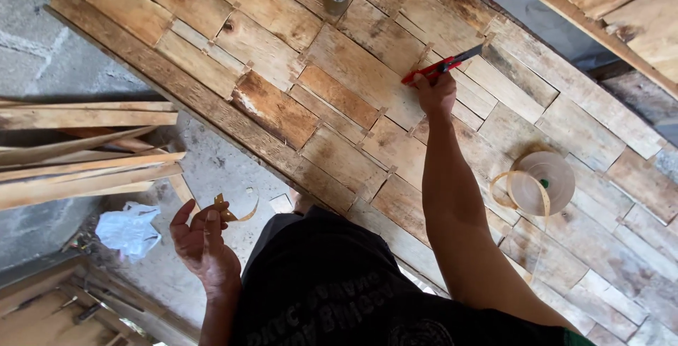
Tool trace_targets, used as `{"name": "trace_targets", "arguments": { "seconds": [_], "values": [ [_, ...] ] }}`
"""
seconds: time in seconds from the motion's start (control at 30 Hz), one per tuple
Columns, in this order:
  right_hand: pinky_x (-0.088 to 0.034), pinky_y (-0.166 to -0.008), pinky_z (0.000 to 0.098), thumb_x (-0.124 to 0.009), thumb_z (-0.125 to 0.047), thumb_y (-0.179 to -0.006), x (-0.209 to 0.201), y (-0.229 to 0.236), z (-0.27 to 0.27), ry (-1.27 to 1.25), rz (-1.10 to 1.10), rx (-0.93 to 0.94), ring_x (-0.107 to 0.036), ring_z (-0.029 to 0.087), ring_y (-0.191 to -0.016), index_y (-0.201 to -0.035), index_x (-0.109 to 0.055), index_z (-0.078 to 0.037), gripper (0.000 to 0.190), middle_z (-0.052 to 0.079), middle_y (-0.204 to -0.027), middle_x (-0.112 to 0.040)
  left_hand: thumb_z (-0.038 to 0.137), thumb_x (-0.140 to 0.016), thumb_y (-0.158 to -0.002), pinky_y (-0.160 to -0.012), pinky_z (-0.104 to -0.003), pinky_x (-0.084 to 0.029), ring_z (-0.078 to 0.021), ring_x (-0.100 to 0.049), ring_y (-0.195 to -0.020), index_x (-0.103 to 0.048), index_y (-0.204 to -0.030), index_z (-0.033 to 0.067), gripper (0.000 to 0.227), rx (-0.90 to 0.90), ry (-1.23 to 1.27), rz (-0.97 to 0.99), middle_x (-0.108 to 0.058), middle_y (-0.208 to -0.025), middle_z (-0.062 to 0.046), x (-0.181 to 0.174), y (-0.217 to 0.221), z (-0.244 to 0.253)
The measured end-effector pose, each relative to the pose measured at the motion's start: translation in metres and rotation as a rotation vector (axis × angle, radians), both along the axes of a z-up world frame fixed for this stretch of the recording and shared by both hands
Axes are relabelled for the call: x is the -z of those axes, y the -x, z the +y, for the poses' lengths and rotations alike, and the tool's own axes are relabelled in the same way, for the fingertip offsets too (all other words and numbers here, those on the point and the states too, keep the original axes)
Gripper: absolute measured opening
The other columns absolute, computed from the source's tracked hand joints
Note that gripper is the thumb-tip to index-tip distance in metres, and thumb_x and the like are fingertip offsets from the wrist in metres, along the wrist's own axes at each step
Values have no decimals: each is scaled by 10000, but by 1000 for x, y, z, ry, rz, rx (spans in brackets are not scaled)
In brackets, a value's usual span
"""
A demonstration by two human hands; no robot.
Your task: Patching gaps in a wooden surface using thin wood strips, glue, and a utility knife.
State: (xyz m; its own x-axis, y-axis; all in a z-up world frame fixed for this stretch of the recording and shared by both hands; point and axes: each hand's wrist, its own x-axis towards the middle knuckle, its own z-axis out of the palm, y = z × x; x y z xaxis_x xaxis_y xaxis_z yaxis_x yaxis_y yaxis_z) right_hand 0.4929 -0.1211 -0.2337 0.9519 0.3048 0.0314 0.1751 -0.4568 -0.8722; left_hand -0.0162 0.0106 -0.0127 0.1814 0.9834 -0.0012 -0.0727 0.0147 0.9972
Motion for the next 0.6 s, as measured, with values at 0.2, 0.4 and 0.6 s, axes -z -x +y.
{"name": "trace_targets", "arguments": {
  "seconds": [0.2,0.4,0.6],
  "values": [
    [-600,-690,279,-812,-186,-851,18,-2,9,-448,165,87,-728,112,-760,-1014,-637,-69,267,23,-876,-776,63,-649,-1042,-833,-268,-488,-150,-662,-941,-467,-1404,11,409,-36,5,-6,-740,-1102,-179,1,7,-3],
    [-562,-678,309,-851,-193,-869,-7,2,-2,43,23,-61,-718,134,-737,-958,-672,-35,254,54,-836,-762,43,-651,-1041,-842,-270,-500,-162,-681,-970,-469,-1397,13,402,-50,5,-34,-741,-1096,-181,2,12,-2],
    [-549,-641,317,-879,-194,-839,11,-4,3,-19,-28,-61,-684,157,-724,-962,-668,-20,300,67,-828,-751,62,-664,-1039,-845,-283,-504,-171,-701,-982,-468,-1390,12,405,-39,21,-20,-742,-1086,-178,-5,3,-2]
  ]
}}
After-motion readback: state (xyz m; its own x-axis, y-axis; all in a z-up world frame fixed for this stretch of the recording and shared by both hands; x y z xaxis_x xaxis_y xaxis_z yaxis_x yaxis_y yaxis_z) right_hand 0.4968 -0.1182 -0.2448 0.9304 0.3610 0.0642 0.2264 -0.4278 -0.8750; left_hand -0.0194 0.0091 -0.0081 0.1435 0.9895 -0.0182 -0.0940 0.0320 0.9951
